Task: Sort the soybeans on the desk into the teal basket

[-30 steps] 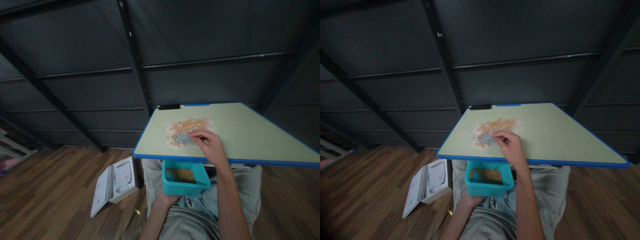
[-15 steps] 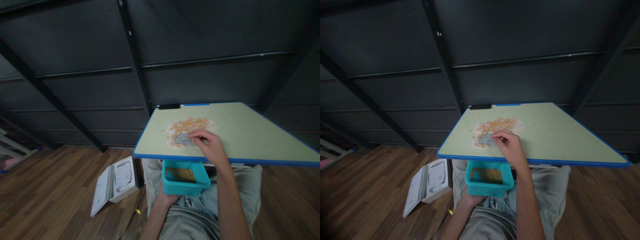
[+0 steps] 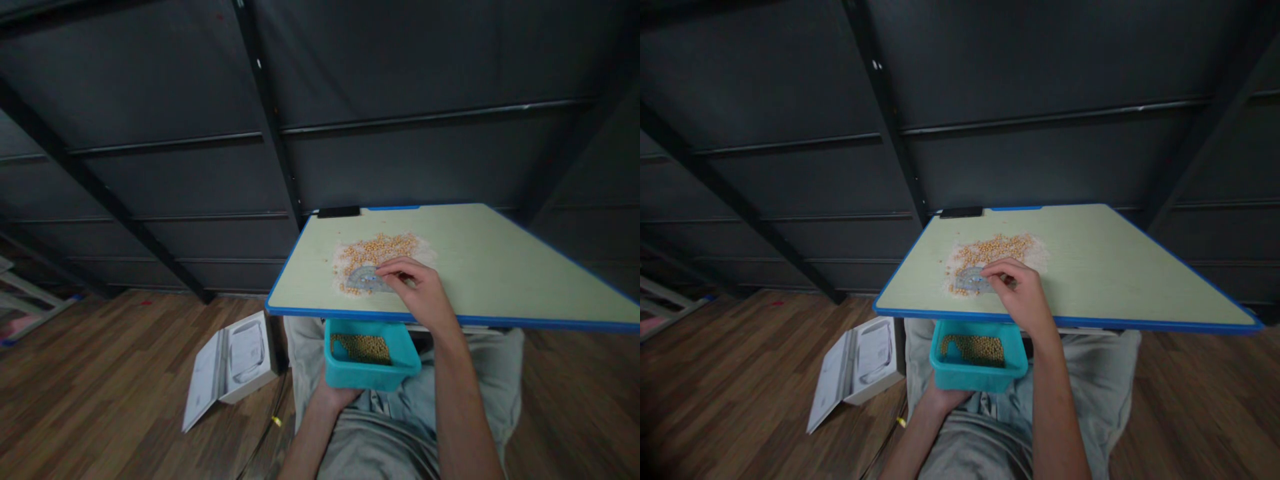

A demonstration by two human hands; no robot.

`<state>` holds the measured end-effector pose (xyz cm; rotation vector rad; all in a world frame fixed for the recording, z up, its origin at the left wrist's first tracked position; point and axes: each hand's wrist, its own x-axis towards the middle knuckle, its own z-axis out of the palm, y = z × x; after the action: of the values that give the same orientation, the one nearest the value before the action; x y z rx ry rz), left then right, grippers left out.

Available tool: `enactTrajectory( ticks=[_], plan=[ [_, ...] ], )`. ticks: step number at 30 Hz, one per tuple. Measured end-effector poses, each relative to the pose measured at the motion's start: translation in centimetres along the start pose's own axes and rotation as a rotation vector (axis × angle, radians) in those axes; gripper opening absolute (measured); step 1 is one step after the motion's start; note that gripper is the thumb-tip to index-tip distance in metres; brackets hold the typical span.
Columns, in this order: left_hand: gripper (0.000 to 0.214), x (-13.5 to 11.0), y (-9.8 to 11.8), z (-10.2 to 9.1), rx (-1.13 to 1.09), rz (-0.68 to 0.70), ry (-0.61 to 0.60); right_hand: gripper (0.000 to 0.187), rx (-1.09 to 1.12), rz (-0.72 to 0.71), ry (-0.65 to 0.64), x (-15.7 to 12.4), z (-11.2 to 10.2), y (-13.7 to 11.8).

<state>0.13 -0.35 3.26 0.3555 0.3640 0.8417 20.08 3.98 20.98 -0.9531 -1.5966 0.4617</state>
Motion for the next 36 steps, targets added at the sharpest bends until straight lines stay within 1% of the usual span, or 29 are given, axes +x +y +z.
enactTrajectory(
  ticks=[4, 10, 15, 22, 27, 31, 36],
  plan=[
    [0.037, 0.0, 0.0, -0.1, 0.012, -0.005, -0.012, 0.017, -0.022, 0.022, 0.043, 0.1, 0.0, -0.1],
    [0.030, 0.2, 0.0, -0.8, 0.018, 0.008, -0.047, 0.018, -0.048, 0.029, 0.089, 0.2, 0.1, 0.0],
    [0.037, 0.3, 0.0, -0.6, 0.049, 0.028, -0.071, 0.018, -0.045, 0.015, 0.070, 0.1, 0.1, 0.1],
    [0.035, 0.0, 0.3, 0.3, 0.043, 0.035, -0.106, 0.016, -0.050, 0.007, 0.045, 0.1, 0.0, 0.3],
    [0.042, 0.0, 0.3, 0.8, 0.046, 0.031, -0.067, 0.016, -0.060, 0.008, 0.043, 0.1, 0.0, 0.3],
    [0.037, -0.3, 0.4, 1.6, 0.052, 0.048, -0.045, 0.016, -0.058, 0.011, 0.036, 0.1, 0.0, 0.4],
    [0.037, -0.5, 0.6, 2.2, 0.003, 0.038, 0.063, 0.017, -0.057, 0.019, 0.040, 0.1, 0.0, 0.4]
  ],
)
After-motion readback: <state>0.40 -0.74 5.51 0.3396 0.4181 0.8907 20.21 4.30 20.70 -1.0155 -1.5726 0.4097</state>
